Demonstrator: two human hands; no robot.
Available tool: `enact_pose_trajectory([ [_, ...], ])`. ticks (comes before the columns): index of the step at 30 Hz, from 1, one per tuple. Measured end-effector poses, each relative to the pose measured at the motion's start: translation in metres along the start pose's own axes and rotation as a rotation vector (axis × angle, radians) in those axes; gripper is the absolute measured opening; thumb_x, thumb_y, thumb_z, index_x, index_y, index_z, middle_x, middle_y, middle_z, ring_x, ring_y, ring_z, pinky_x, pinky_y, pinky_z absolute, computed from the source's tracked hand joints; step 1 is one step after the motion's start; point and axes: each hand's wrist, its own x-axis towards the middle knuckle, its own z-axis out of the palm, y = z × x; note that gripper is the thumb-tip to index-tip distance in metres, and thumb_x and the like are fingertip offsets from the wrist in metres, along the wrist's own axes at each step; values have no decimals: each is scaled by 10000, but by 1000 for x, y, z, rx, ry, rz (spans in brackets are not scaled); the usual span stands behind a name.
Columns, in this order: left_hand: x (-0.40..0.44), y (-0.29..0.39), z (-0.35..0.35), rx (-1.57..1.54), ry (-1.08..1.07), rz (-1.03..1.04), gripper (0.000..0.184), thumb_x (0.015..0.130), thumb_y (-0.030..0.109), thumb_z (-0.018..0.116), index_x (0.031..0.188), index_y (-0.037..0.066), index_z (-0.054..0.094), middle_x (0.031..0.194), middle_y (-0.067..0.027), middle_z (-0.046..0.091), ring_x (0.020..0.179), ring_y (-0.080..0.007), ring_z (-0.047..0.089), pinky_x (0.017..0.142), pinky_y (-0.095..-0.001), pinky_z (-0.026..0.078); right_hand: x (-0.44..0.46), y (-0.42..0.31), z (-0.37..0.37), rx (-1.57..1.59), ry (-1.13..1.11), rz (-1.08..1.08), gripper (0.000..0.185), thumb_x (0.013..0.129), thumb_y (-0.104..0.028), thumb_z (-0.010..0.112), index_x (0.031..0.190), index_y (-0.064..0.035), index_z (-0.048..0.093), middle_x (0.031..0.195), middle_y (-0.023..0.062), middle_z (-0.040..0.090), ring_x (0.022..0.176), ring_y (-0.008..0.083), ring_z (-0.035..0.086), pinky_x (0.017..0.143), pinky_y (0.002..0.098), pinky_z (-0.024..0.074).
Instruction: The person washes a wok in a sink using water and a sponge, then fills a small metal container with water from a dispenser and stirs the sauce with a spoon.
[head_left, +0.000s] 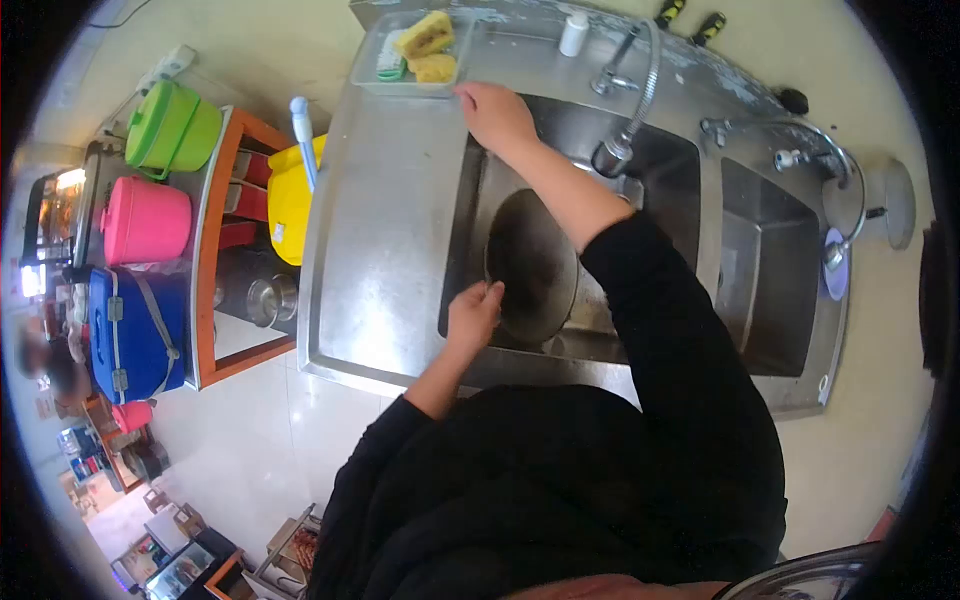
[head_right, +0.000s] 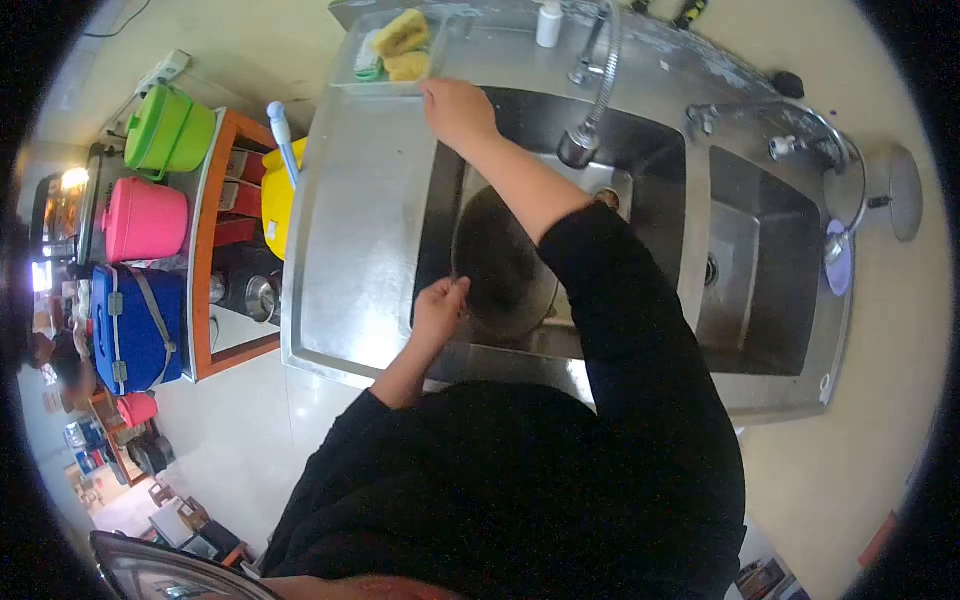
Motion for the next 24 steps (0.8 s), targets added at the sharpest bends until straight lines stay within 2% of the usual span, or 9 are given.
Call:
enact_pose_trajectory([
  [3,-5,7,-9,114,7,58,346,886,293,586,679,17,553,542,-32,500,497,-98,480,501,-289,413,74,-12,34,-219,-124,-40,258,862,-286,506,1014,-135,649,1002,107,642,922,312,593,779,447,455],
  [9,2,-13,-20,-37,-27,14,362,887,304,590,682,9,547,529,-35,488,543,-86,465,541,-300,413,130,-23,68,-734,-322,136,416,712,-426,634,1034,-163,655,1087,32,632,1099,233,512,886,484,303],
  [12,1,-3,-29,-50,-37,16,360,886,291,590,693,-11,553,549,-47,512,544,-109,474,737,-269,448,141,-6,83,-714,-329,150,455,671,-410,666,1049,-158,644,1067,56,636,1062,228,541,875,455,306],
  [15,10,-20,-26,-34,12,44,348,885,270,587,685,-12,547,563,-69,516,635,-131,535,837,-261,433,127,-19,60,-457,-159,250,428,718,-384,649,1071,-141,629,990,67,657,1009,271,562,868,422,335],
  [18,20,-22,-24,-100,35,76,323,879,230,587,658,-2,542,589,-85,533,863,-162,583,835,-268,430,93,-13,35,120,97,243,495,781,-331,605,1209,-111,488,937,116,657,1037,336,545,862,426,391],
  [20,16,-14,-27,-207,-6,35,301,872,200,598,636,25,532,631,-63,544,836,-142,569,730,-261,449,28,-11,16,358,140,332,517,806,-266,585,1244,-79,386,986,169,622,1075,371,514,879,426,402],
  [22,13,3,-35,-363,-78,-18,289,864,174,617,615,69,514,694,-15,550,604,-79,523,547,-240,482,-38,2,7,451,235,290,519,817,-179,571,1249,-46,317,1074,223,557,1114,393,484,906,428,396],
  [23,15,6,-36,-350,-74,1,292,863,162,608,605,56,524,679,-33,563,747,-100,538,618,-250,472,-77,30,25,422,296,212,508,814,-124,567,1236,-29,299,1137,250,510,1133,397,470,925,430,385],
  [24,15,5,-36,-336,-70,15,295,862,151,599,595,44,534,664,-51,576,891,-121,553,690,-261,462,-113,58,39,430,278,279,477,797,-71,567,1207,-2,333,1183,249,445,1095,394,482,911,426,389],
])
